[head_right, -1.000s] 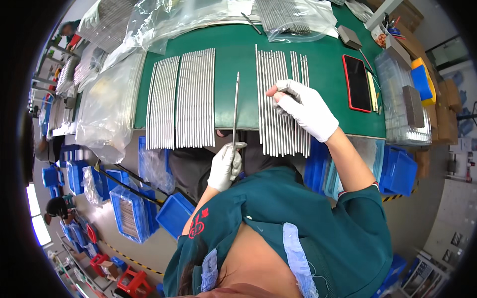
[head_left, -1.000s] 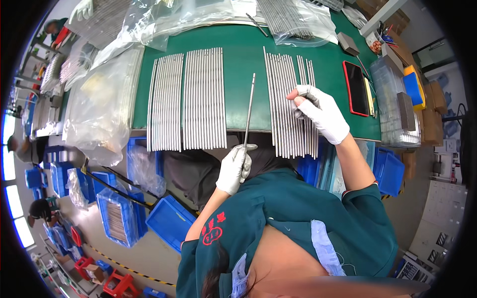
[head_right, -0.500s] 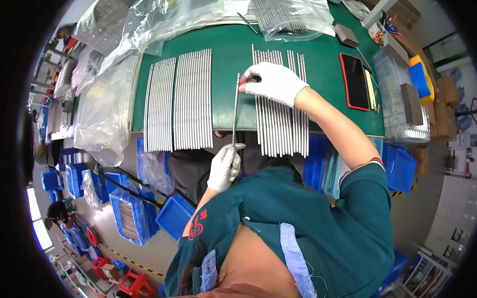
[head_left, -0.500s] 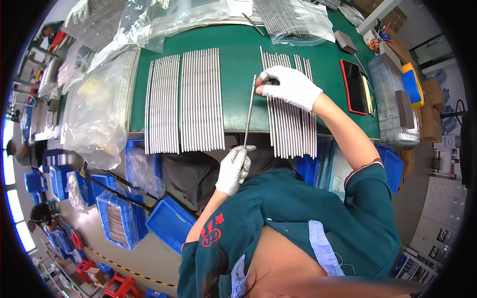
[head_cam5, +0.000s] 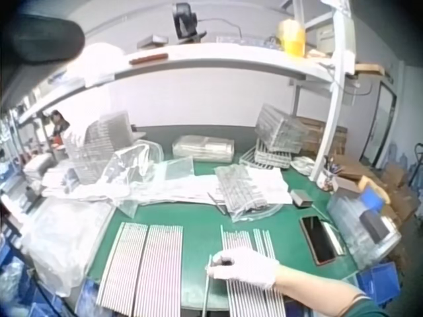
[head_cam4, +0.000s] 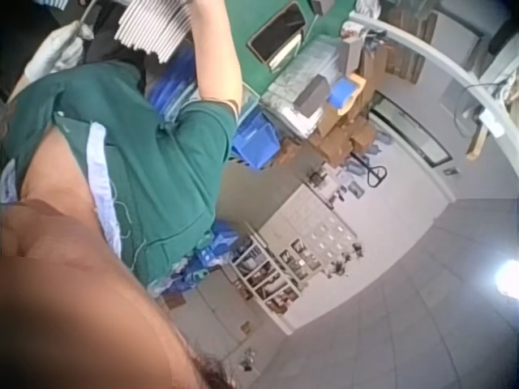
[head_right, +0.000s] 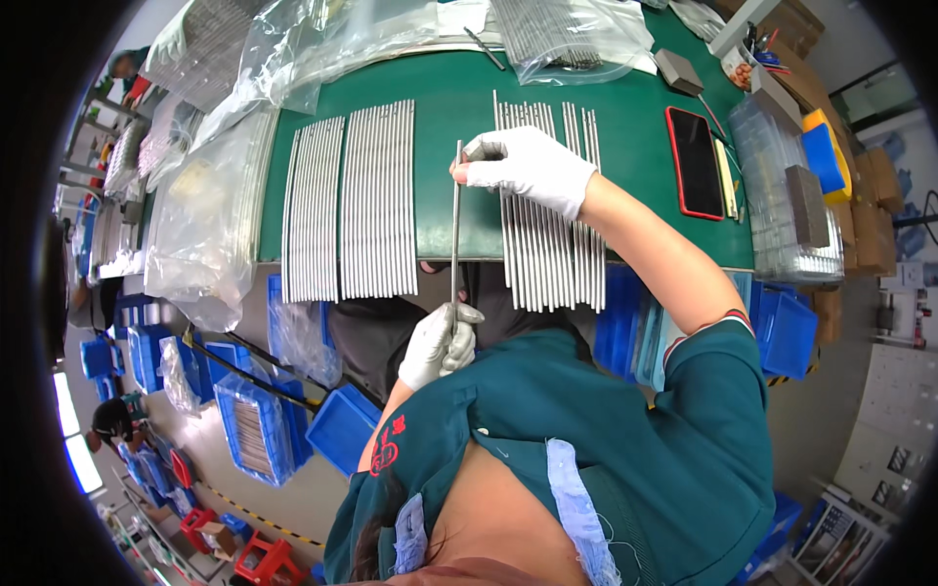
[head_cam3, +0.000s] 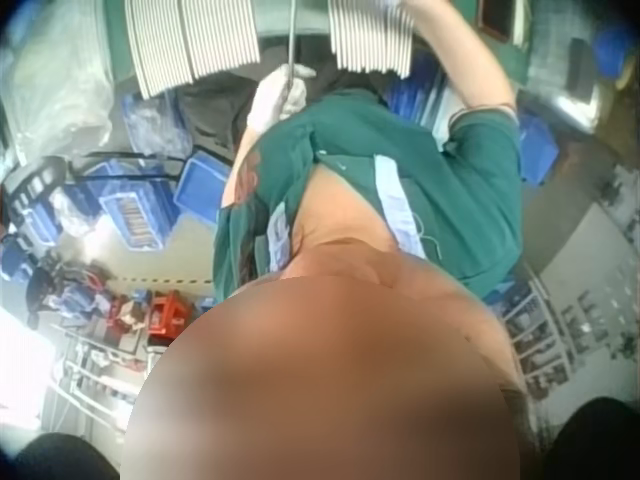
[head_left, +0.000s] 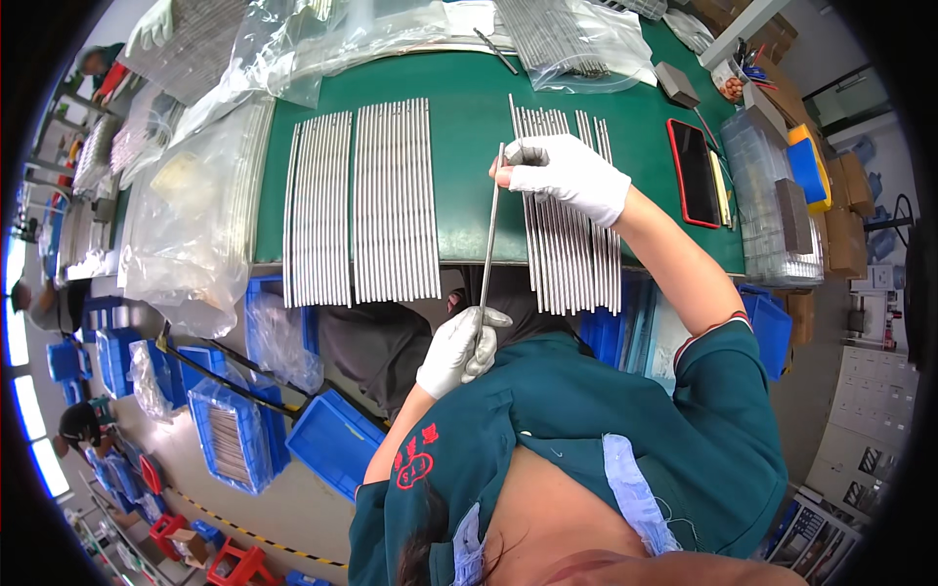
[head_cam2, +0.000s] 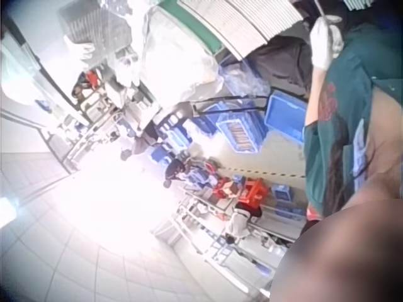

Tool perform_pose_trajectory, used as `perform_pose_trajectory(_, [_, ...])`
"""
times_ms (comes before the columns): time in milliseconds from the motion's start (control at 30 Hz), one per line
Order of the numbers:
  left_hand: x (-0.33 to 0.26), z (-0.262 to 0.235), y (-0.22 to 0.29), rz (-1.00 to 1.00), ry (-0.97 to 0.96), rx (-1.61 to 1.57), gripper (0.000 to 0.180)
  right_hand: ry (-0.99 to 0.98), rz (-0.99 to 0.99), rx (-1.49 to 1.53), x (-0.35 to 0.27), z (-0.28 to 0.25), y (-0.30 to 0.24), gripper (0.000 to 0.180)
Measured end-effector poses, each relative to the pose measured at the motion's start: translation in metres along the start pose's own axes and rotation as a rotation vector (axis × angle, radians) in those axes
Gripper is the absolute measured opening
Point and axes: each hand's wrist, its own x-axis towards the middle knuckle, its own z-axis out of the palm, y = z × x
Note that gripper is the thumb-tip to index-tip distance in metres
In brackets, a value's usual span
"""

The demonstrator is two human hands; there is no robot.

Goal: Inspecting and sorting long thin metal rods at a manufacturing workbench.

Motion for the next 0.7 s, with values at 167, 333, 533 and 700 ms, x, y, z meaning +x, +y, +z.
perform_pose_trajectory(167, [-0.002,0.004,0.002,0.012,0.1,0.038,0.026,0.001,-0.014,0.122,-0.007,0.004,-0.008,0.03])
perform_pose_trajectory(333, [-0.004,0.009,0.005,0.053,0.195,0.135,0.021,0.032,-0.029,0.012,-0.006,0.002,0.001,0.031])
perform_pose_trajectory(533, [-0.006,0.012,0.007,0.091,0.27,0.237,0.019,0.028,-0.026,0.026,-0.009,0.003,-0.002,0.032])
perform_pose_trajectory(700, [-0.006,0.011,0.007,0.088,0.26,0.215,0.019,0.036,-0.029,0.02,-0.01,0.005,-0.006,0.031])
